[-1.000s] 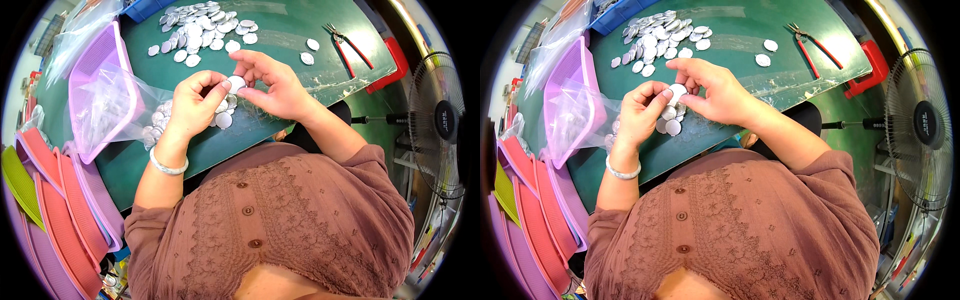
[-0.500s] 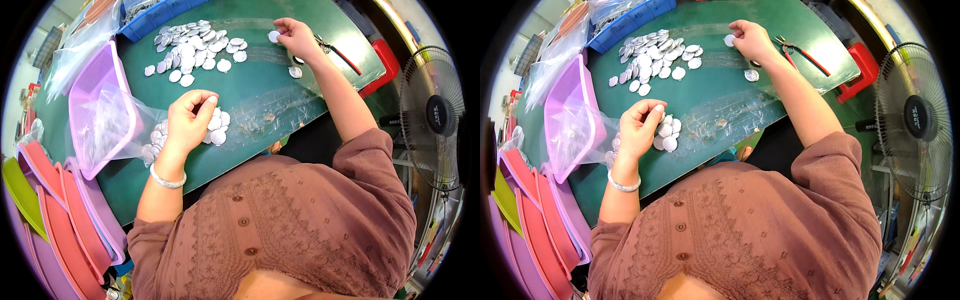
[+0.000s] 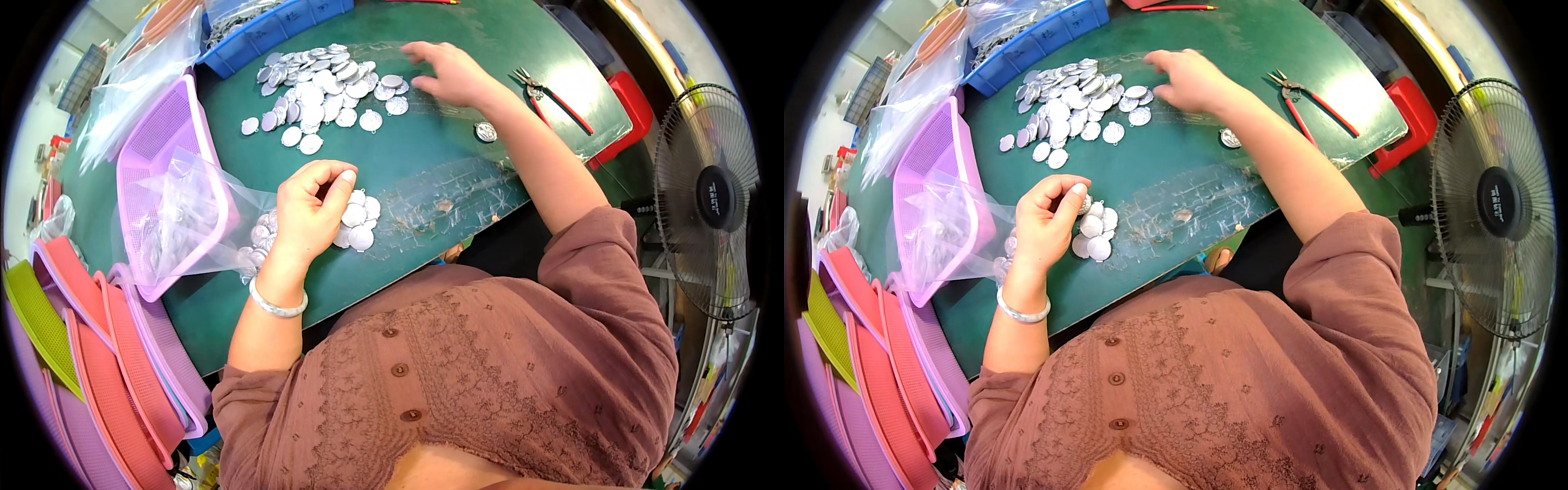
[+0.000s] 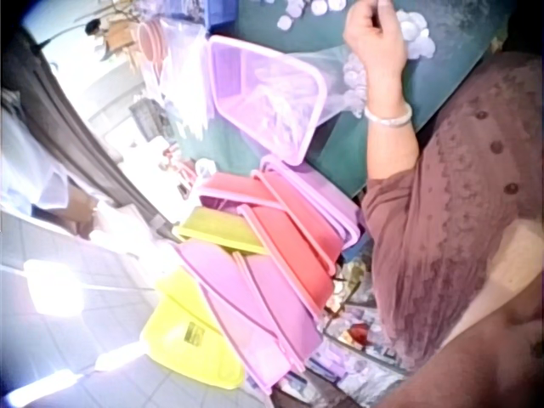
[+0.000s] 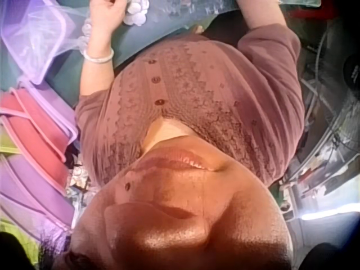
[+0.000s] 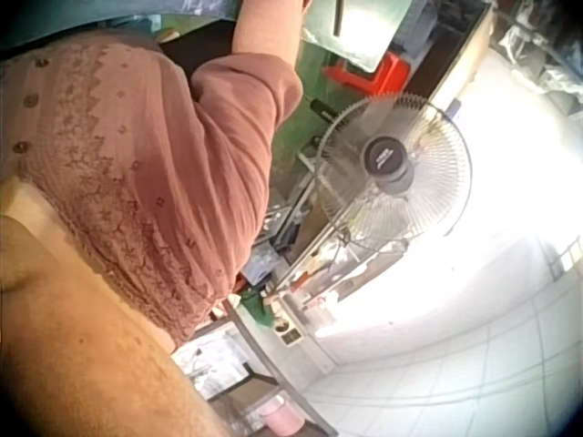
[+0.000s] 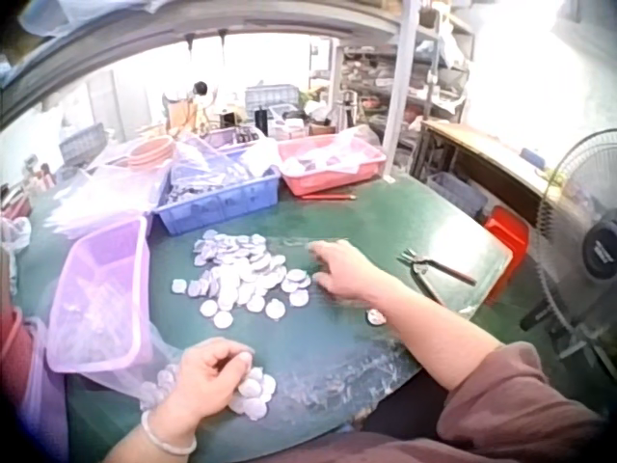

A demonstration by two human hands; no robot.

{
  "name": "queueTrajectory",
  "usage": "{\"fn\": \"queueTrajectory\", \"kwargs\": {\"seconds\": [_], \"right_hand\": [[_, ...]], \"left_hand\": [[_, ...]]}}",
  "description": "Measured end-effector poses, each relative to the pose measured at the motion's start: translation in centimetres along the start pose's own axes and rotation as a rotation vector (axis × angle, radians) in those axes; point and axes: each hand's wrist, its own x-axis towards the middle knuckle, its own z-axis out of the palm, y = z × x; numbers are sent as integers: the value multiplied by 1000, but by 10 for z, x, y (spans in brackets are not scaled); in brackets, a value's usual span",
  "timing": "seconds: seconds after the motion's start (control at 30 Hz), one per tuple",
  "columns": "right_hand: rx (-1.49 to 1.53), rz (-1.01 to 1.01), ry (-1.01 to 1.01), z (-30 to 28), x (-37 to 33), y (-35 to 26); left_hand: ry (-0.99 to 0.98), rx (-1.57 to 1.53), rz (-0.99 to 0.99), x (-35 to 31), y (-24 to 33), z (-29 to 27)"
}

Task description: The person repeatedly picks up small round silver pieces and white circular pieces from a green table, aligns them, and presses them together by hand. The person occasionally places assembled units into a clear plastic bag and continues handling the remaining pieces.

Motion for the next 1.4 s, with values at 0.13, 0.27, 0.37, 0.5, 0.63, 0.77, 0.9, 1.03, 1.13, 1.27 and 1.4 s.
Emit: {"fn": "queueTrajectory", "kwargs": {"seconds": [0.13, 0.27, 0.37, 0.5, 0.63, 0.77, 0.9, 1.03, 1.13, 1.27, 1.4], "right_hand": [[90, -75, -29, 17, 9, -8], [119, -108, -33, 17, 10, -15], [209, -169, 27, 10, 5, -31], [514, -233, 15, 1, -11, -66], [612, -328, -35, -1, -26, -96], [661, -381, -56, 1, -35, -112], [637, -478, -20, 4, -38, -119], [689, -392, -123, -1, -38, -115], [714, -388, -125, 0, -39, -111], [738, -390, -130, -4, -36, -100], [496, -182, 21, -6, -15, -65]], "left_hand": [[-1, 3, 21, 0, -1, 1], [-11, 5, 11, 0, 1, 0], [11, 5, -1, 0, 0, 0], [58, -113, -113, 2, 0, 1], [73, -344, -220, 5, 3, -1], [17, -493, -274, 4, 6, -2], [-27, -517, -302, 4, 1, -4], [-27, -537, -318, 4, 4, -4], [-51, -515, -340, 3, 6, -4], [-104, -460, -330, 3, 6, -3], [-160, -350, -275, 1, 8, -1]]}}
